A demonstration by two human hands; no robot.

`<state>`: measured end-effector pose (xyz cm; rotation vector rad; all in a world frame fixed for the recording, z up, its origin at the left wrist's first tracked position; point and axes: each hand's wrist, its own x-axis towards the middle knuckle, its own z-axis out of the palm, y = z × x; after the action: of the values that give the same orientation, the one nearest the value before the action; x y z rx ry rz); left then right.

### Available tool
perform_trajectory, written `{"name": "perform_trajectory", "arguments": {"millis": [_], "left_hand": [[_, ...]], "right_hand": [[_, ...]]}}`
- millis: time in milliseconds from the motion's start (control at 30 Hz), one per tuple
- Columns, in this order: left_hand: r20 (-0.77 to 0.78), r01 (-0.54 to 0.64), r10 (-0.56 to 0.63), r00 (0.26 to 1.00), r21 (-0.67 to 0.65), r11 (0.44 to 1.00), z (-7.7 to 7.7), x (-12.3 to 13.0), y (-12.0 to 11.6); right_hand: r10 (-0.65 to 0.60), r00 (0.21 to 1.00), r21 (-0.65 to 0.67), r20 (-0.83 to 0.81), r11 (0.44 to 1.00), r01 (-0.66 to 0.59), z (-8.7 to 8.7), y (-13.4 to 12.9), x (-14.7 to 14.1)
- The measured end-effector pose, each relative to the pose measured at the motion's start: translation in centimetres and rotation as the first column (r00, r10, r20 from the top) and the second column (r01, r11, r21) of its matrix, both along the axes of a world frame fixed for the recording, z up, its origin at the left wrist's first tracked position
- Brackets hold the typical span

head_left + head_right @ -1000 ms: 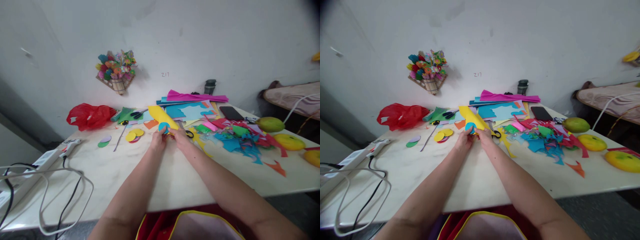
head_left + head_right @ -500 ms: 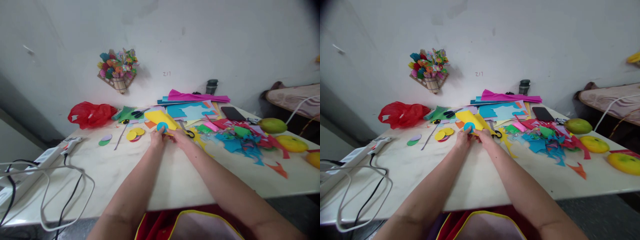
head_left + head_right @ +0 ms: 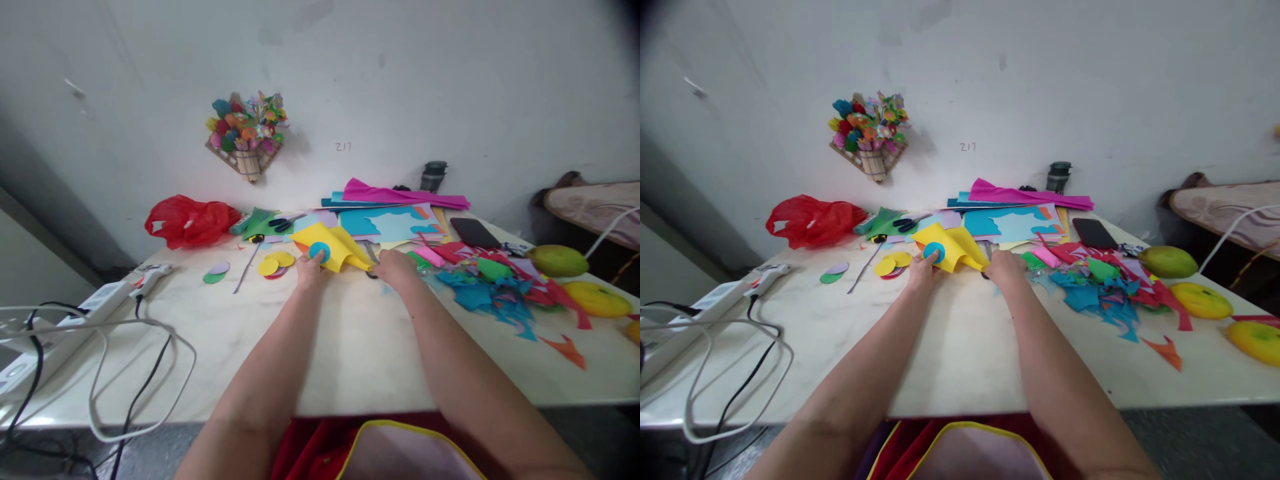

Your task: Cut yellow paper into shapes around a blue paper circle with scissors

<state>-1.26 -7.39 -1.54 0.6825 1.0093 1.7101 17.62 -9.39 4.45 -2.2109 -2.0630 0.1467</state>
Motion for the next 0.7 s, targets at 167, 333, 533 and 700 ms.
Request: {"name": "perform_trajectory", "arguments": {"millis": [167,333,533,700], "left_hand": [[-0.011,0.012,-0.012,1.000,-0.012,1.000,0.1,-0.4,0.0],[-0.033,0.029,-0.029,0.999,0.000,1.000,0.3,-0.6,-0.2],[-0.048,0.009,-0.008,0.999,0.012,1.000,0.2,-0.8,-0.1],[-0.081,-0.078,0.079,0.994,0.011,0.997,-0.1,-1.3,0.5]], "right_hand": [[0.022,1.000,-0.044,-0.002,0.999,-0.022,-0.8,0.4,0.3],[0.037,0.999,-0.042,-0.003,0.998,-0.038,-0.5,0.2,0.1],[0.069,0.997,-0.061,0.040,0.996,-0.067,-0.3,0.0,0.0],[0.049,0.996,-0.003,0.074,0.999,-0.049,-0.3,0.1,-0.1]]}}
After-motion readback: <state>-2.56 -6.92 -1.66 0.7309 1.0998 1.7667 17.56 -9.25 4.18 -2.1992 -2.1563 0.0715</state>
